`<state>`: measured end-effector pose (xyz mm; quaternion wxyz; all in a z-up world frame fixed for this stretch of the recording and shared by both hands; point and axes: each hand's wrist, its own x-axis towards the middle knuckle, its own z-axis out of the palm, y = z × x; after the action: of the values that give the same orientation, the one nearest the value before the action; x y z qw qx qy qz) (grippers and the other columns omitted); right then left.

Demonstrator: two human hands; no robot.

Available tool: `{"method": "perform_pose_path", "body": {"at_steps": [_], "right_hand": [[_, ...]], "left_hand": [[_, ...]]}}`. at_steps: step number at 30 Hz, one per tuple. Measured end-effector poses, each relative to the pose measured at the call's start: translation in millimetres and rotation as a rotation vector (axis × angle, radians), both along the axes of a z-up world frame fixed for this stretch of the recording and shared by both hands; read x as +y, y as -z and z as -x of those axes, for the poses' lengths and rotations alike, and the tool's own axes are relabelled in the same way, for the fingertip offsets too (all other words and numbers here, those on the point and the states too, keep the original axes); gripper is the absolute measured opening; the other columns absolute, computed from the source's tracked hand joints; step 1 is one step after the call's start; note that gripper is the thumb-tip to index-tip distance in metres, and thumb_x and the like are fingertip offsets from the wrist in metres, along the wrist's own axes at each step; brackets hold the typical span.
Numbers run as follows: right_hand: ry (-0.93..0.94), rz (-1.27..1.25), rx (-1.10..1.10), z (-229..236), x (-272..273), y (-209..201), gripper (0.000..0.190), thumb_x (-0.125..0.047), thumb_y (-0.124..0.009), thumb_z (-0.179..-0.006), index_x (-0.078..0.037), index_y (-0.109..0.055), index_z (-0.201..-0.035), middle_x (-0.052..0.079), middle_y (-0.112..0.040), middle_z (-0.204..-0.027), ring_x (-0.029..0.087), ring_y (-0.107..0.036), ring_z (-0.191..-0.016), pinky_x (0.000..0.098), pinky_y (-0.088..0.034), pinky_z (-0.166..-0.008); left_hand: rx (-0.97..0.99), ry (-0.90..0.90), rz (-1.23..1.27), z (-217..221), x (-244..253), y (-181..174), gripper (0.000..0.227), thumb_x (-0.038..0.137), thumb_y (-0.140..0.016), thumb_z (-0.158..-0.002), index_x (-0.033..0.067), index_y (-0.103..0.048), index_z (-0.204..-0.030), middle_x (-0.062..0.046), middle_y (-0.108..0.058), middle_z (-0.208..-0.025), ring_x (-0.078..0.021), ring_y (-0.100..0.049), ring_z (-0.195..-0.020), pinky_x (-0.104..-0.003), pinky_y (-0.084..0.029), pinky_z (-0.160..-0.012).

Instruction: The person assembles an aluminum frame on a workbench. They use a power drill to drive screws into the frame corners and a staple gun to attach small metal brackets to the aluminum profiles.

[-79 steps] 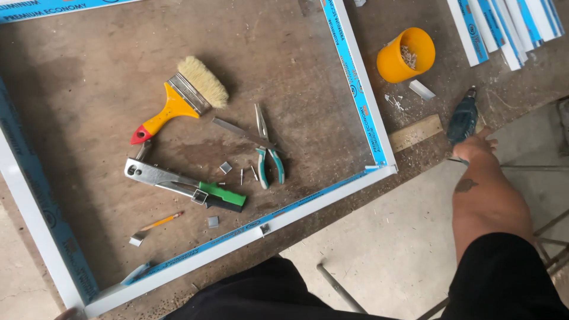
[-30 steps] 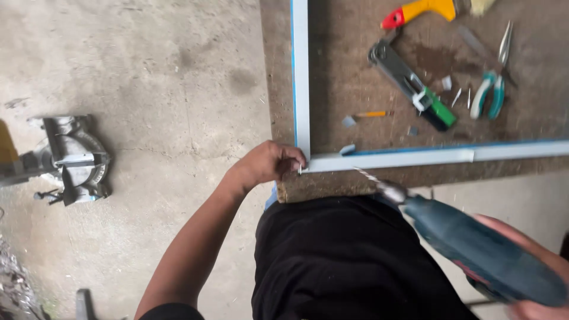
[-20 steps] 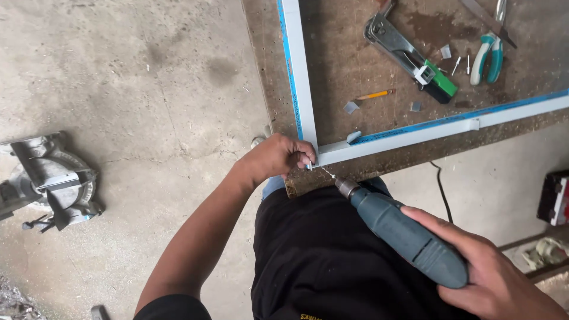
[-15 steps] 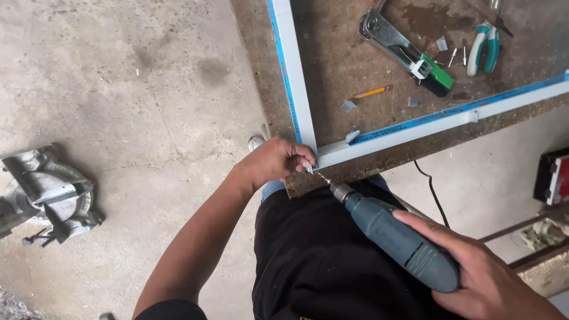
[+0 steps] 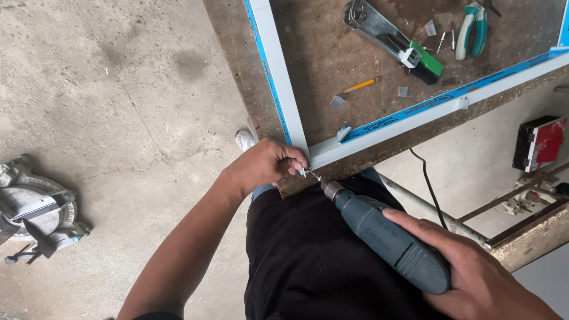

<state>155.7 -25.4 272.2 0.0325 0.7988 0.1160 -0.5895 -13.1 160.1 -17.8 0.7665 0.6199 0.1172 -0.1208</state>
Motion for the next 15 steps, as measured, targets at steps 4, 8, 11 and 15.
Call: {"method": "perform_pose_path", "body": {"at_steps": [4, 8, 11, 15], "right_hand": [[-0.004, 0.062, -0.003, 4, 11, -2, 0.105, -0.037, -0.090, -0.058, -0.051, -0.052, -0.154, -0.025, -0.057, -0.164, -0.001, -0.053, -0.151, 0.0305, -0.040, -0.119], [-0.002, 0.157, -0.024, 8, 22, -6, 0.108, -0.044, -0.094, -0.054, -0.057, -0.053, -0.154, -0.032, -0.060, -0.162, -0.003, -0.057, -0.149, 0.0312, -0.045, -0.119], [-0.099, 0.119, -0.021, 9, 18, -5, 0.111, -0.055, -0.090, -0.050, -0.058, -0.051, -0.154, -0.031, -0.062, -0.159, -0.002, -0.059, -0.147, 0.0331, -0.045, -0.117], [-0.213, 0.040, -0.005, 6, 7, -1, 0.114, -0.062, -0.086, -0.050, -0.054, -0.045, -0.156, -0.028, -0.055, -0.162, 0.001, -0.056, -0.146, 0.0336, -0.045, -0.113]], "left_hand": [[-0.025, 0.000, -0.006, 0, 1, -1, 0.049, -0.015, -0.042, -0.078, 0.0093, -0.077, -0.103, -0.004, -0.077, -0.090, -0.0080, -0.069, -0.077, -0.023, -0.060, -0.043], [0.035, 0.003, -0.021, -2, 1, -2, 0.052, -0.015, -0.041, -0.078, 0.0114, -0.079, -0.101, -0.003, -0.078, -0.090, -0.0082, -0.070, -0.078, -0.024, -0.062, -0.044], [-0.037, -0.025, -0.051, -1, -2, 4, 0.047, -0.015, -0.044, -0.081, 0.0109, -0.078, -0.101, -0.003, -0.077, -0.087, -0.0081, -0.070, -0.071, -0.023, -0.062, -0.044], [-0.004, -0.020, -0.010, 0, -1, 2, 0.046, -0.014, -0.044, -0.081, 0.0095, -0.078, -0.101, -0.003, -0.079, -0.093, -0.0080, -0.071, -0.078, -0.023, -0.061, -0.043]]}}
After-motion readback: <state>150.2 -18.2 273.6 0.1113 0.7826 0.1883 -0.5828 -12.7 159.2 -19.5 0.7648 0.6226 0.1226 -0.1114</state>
